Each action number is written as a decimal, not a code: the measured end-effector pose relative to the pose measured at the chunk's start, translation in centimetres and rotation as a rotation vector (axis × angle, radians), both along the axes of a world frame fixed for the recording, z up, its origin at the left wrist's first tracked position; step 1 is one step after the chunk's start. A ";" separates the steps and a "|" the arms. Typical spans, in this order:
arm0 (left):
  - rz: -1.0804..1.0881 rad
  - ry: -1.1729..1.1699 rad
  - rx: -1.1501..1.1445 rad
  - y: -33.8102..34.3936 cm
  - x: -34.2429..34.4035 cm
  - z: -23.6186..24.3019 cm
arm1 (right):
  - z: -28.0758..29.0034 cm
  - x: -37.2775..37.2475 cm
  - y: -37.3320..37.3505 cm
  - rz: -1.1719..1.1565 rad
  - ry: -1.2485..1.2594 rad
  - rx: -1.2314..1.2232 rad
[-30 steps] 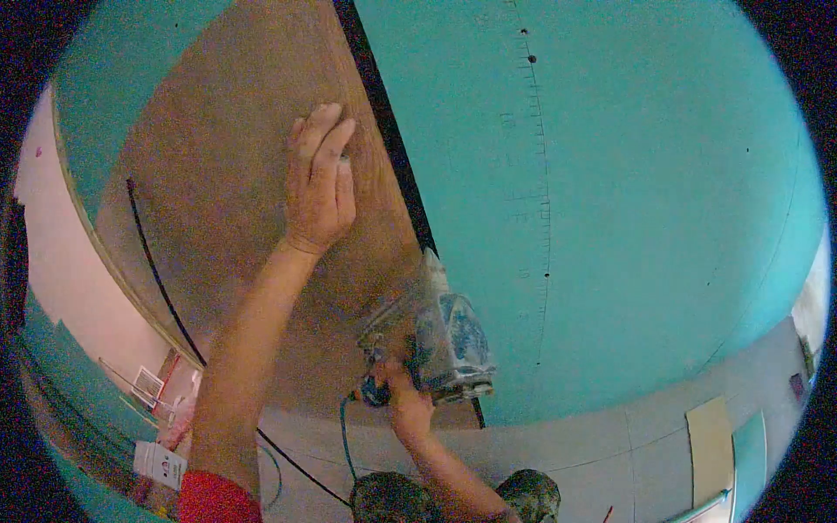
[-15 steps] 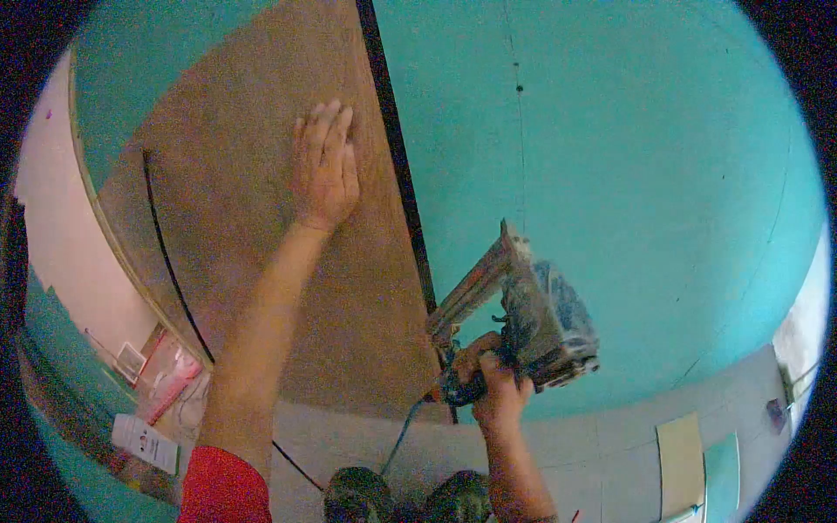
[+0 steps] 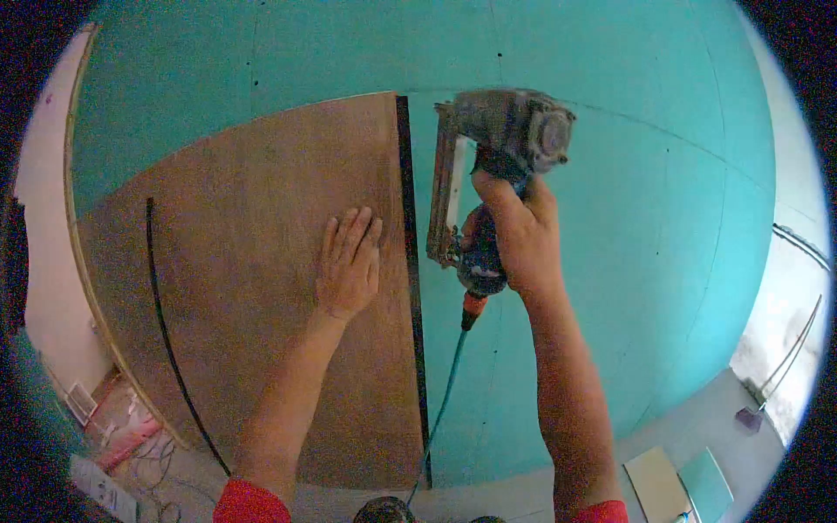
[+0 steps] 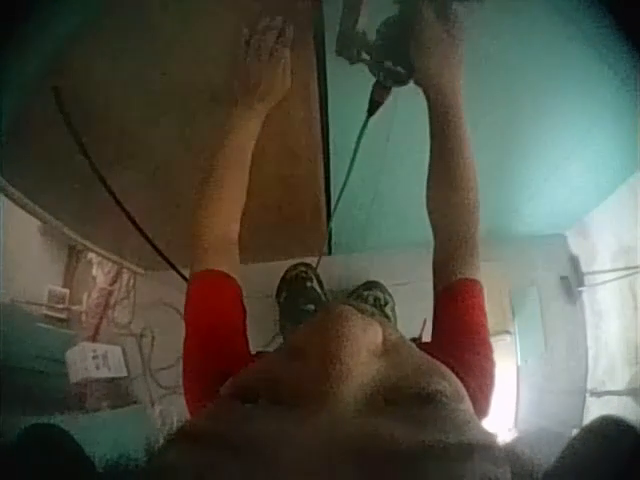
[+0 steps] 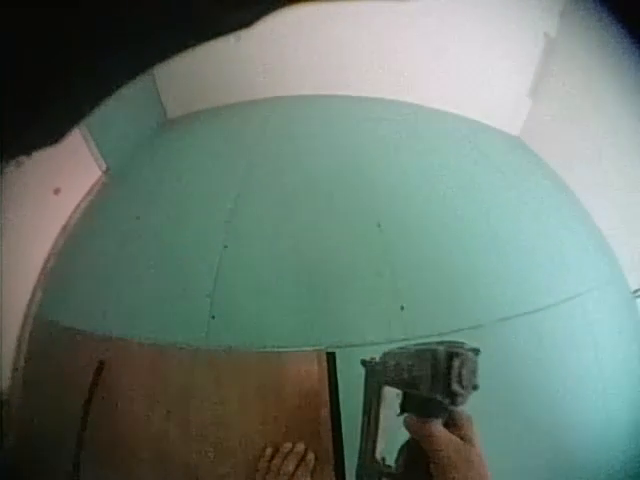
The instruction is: Cutting plastic trim pieces to size with a miter saw and nailing them onto wall panels.
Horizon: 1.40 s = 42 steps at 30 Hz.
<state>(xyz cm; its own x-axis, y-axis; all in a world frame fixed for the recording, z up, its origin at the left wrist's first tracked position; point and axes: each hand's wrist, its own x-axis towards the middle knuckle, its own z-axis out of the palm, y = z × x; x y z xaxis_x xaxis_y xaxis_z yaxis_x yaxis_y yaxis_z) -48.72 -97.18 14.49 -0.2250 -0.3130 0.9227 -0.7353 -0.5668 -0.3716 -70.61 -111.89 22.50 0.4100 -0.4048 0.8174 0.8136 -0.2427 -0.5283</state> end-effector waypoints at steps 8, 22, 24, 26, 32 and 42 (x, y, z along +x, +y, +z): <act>-0.100 0.011 -0.004 1.7 -1.5 -1.4 | 2.3 0.3 3.5 -0.231 0.051 -0.127; -0.154 0.018 0.005 1.5 -1.6 -1.9 | 2.7 1.1 4.3 -0.357 0.126 -0.177; -0.146 0.024 0.009 1.3 -1.5 -1.5 | 2.9 1.2 4.3 -0.382 0.093 -0.208; -0.134 0.036 0.014 1.0 -1.2 -1.5 | 2.9 1.4 4.1 -0.370 0.093 -0.200; -0.147 0.003 -0.017 0.8 -1.0 -1.4 | 3.0 1.4 4.2 -0.369 0.113 -0.174; -0.120 0.003 -0.004 0.9 -0.2 -1.4 | -3.5 -3.0 4.9 -0.387 0.021 0.017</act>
